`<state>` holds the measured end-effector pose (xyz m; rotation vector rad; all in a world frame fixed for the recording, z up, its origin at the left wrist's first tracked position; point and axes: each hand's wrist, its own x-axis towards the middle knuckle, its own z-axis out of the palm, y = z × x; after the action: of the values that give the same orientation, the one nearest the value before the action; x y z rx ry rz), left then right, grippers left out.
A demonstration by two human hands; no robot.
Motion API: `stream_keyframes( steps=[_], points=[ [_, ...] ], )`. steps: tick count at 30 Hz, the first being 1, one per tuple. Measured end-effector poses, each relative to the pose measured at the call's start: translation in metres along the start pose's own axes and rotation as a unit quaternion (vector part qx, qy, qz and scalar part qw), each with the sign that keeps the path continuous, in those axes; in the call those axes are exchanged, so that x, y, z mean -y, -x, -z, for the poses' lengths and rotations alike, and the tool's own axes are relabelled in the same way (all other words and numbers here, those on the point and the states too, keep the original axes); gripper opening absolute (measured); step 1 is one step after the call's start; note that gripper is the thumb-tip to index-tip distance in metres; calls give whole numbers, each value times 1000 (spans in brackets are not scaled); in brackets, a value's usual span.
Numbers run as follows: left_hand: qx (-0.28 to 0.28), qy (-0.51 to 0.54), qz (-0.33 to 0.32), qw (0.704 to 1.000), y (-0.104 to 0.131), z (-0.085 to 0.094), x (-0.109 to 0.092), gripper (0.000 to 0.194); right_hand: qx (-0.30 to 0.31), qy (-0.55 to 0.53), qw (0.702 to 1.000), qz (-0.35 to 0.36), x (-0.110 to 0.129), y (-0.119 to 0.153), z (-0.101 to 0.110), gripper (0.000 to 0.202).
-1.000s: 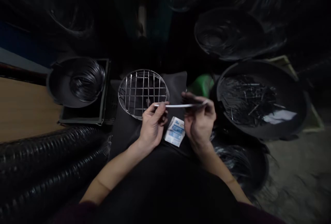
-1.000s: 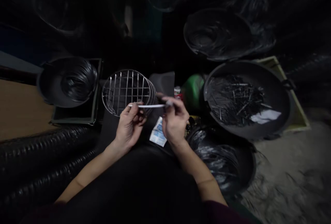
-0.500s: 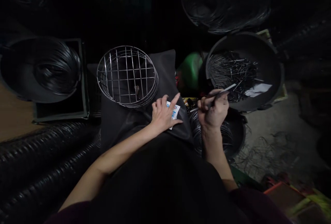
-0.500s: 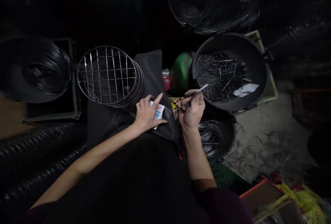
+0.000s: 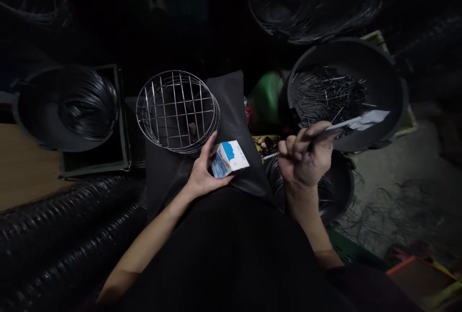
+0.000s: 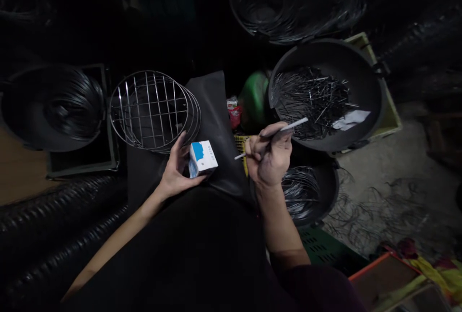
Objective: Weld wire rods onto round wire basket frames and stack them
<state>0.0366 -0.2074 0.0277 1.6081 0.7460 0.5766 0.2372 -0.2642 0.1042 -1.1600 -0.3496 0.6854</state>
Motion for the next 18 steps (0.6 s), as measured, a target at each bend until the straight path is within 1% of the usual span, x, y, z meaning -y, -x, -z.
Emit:
stream_keyframes(
  steps=[3, 7, 9, 11, 14, 18],
  points=[
    [1, 15, -49, 999, -9, -1, -1, 107, 30, -17, 999, 18, 11, 3, -22, 45],
    [2, 25, -72, 997, -16, -3, -3, 104, 88, -42, 995, 28, 12, 7, -45, 46],
    [-1, 23, -74, 997, -17, -3, -5, 104, 127, -58, 990, 28, 9, 9, -50, 46],
    [-1, 18, -71, 997, -17, -2, -7, 104, 149, -67, 986, 23, 5, 12, -52, 45],
    [-4, 15, -67, 998, -17, -1, -9, 103, 151, -70, 986, 19, 3, 15, -53, 42],
    [-5, 25, -77, 997, -17, -2, -12, 101, 169, -79, 982, 27, 4, 16, -56, 39]
  ],
)
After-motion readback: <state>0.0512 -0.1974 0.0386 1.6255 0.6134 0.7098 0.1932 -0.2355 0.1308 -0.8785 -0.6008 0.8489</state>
